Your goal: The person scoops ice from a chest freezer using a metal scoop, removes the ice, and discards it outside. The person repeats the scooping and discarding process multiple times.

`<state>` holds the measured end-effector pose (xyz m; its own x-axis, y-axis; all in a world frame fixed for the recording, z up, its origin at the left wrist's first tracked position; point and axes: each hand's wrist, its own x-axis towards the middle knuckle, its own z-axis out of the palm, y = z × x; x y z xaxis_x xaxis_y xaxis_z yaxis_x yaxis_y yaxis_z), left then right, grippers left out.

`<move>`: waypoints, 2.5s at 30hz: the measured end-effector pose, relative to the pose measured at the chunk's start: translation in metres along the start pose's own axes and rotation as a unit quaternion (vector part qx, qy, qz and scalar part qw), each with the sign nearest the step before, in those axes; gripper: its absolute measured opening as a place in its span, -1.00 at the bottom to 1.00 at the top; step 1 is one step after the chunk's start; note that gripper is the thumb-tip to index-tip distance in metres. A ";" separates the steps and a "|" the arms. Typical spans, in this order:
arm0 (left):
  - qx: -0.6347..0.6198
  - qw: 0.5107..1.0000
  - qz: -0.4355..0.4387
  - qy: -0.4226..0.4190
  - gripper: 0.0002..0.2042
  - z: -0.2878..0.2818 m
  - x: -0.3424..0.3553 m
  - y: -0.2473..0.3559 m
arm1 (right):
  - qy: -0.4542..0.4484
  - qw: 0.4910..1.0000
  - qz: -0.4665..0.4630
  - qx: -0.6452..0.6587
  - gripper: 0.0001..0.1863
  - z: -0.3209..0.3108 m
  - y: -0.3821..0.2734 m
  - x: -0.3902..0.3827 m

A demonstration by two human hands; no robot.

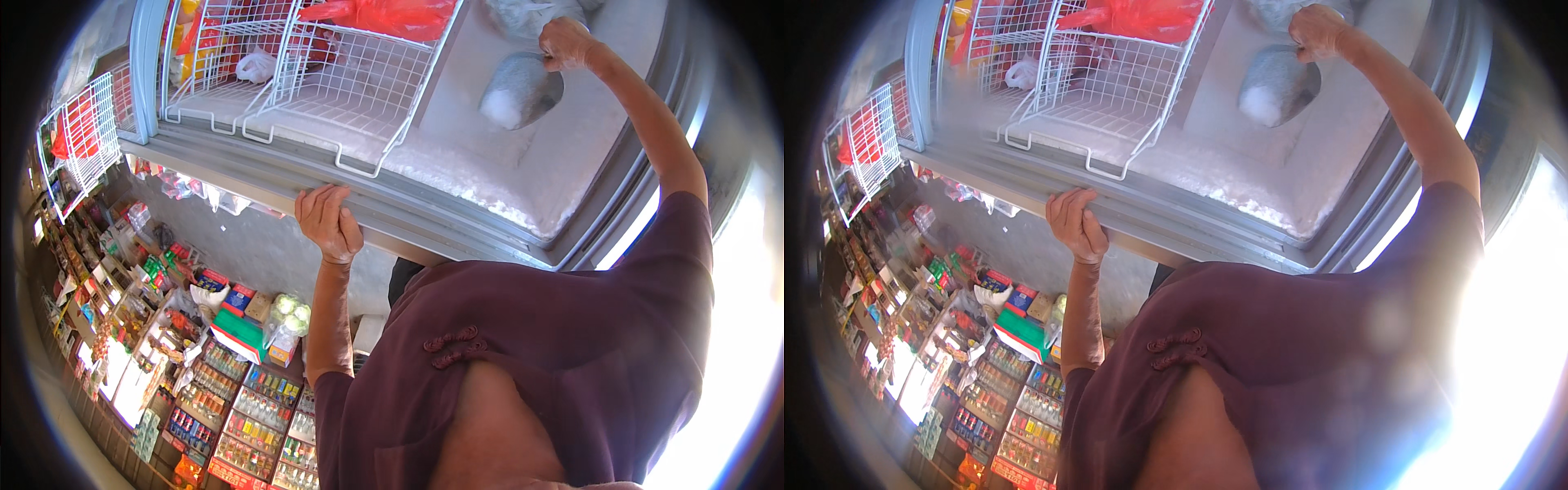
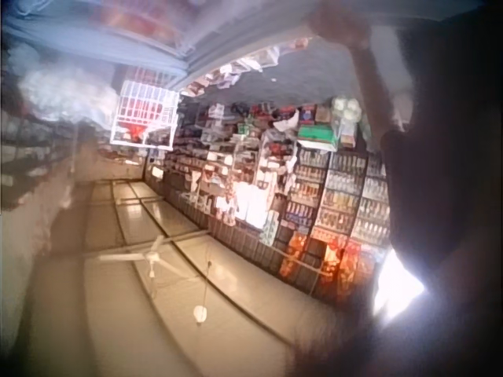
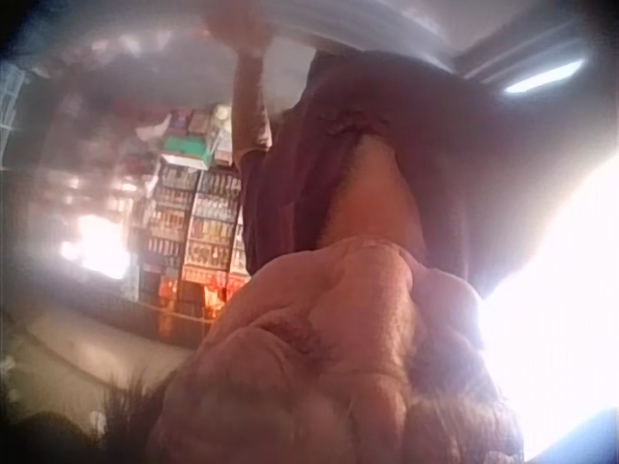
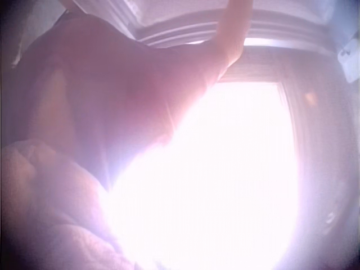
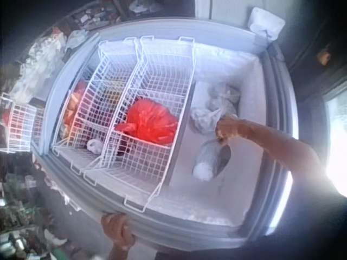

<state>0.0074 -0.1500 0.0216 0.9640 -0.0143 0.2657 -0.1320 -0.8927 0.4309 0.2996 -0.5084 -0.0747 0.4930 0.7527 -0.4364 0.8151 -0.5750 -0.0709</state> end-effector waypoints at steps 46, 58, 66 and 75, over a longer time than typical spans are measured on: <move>0.022 0.998 -0.042 -0.042 -0.69 -0.001 -0.006 -0.006 | -0.106 0.987 -0.096 0.072 -0.76 0.149 -0.016 0.055; 0.020 0.998 -0.049 -0.046 -0.69 -0.001 -0.005 -0.005 | 0.015 0.996 -0.075 0.055 -0.80 0.145 -0.017 0.079; 0.024 0.996 -0.059 -0.059 -0.70 -0.004 -0.006 -0.005 | -0.050 0.991 -0.083 0.091 -0.80 0.165 -0.052 0.092; 0.023 0.997 -0.049 -0.058 -0.69 -0.002 -0.005 -0.005 | -0.079 0.988 -0.083 0.103 -0.77 0.127 -0.033 0.093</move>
<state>0.0024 -0.1445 0.0200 0.9923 0.0243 0.1214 -0.0277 -0.9119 0.4095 0.2801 -0.4599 -0.2265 0.2911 0.7916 -0.5373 0.7934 -0.5136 -0.3268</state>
